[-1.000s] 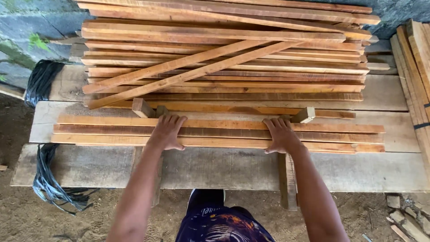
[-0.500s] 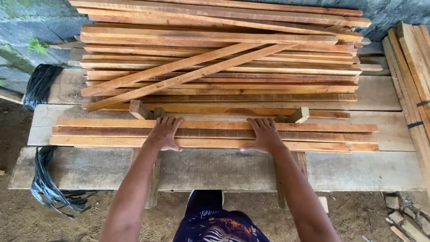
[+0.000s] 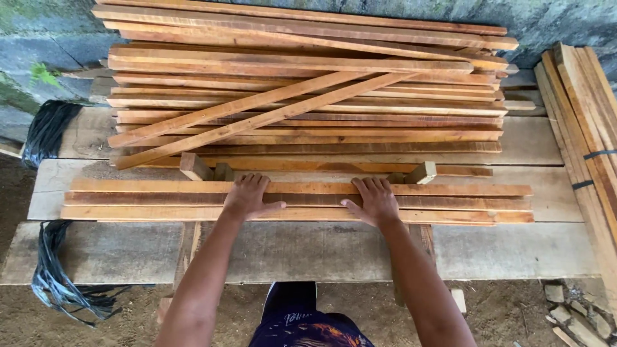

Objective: Sorting wooden planks on a workbench and bundling them together using a plastic strap.

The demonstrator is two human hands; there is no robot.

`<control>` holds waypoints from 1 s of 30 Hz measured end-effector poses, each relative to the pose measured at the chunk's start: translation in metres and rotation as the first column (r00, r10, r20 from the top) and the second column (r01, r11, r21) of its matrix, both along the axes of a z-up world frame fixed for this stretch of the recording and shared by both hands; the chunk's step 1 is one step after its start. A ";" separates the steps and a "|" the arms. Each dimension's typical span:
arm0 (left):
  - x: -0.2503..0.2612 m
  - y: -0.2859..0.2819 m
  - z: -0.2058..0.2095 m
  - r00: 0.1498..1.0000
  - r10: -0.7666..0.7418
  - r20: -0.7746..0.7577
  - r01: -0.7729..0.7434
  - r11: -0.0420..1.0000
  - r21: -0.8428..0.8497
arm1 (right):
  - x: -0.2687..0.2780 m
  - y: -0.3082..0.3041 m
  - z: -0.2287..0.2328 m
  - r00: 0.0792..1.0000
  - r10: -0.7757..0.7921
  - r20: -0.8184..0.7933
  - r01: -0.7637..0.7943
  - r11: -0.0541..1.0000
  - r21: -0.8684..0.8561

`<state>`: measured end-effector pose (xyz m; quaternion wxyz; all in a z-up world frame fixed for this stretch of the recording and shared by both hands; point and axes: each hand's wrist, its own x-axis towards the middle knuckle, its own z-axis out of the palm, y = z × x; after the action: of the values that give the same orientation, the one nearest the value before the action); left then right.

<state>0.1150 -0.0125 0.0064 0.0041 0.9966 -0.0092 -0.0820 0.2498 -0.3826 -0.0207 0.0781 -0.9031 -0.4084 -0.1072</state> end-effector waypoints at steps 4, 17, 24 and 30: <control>0.004 0.000 -0.016 0.993 0.021 0.114 -0.010 0.996 -0.090 | 0.011 -0.001 -0.021 0.996 0.009 0.084 -0.013 0.999 0.049; 0.040 -0.005 -0.008 0.907 0.341 -0.247 -0.381 0.915 -0.136 | 0.049 0.050 0.026 0.694 -0.486 -0.531 0.274 0.861 -0.429; 0.097 0.047 -0.032 0.890 0.398 -0.225 -0.440 0.879 -0.183 | 0.115 0.076 0.049 0.682 -0.471 -0.559 0.315 0.879 -0.357; 0.179 0.123 -0.050 0.889 0.455 0.045 -0.439 0.878 -0.193 | 0.217 0.074 -0.003 0.786 -0.426 -0.448 0.422 0.899 -0.115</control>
<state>0.2938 0.1101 -0.0438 0.1112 0.9700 0.2137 -0.0332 0.4671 -0.3085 -0.0236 0.1432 -0.9709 -0.1653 0.0981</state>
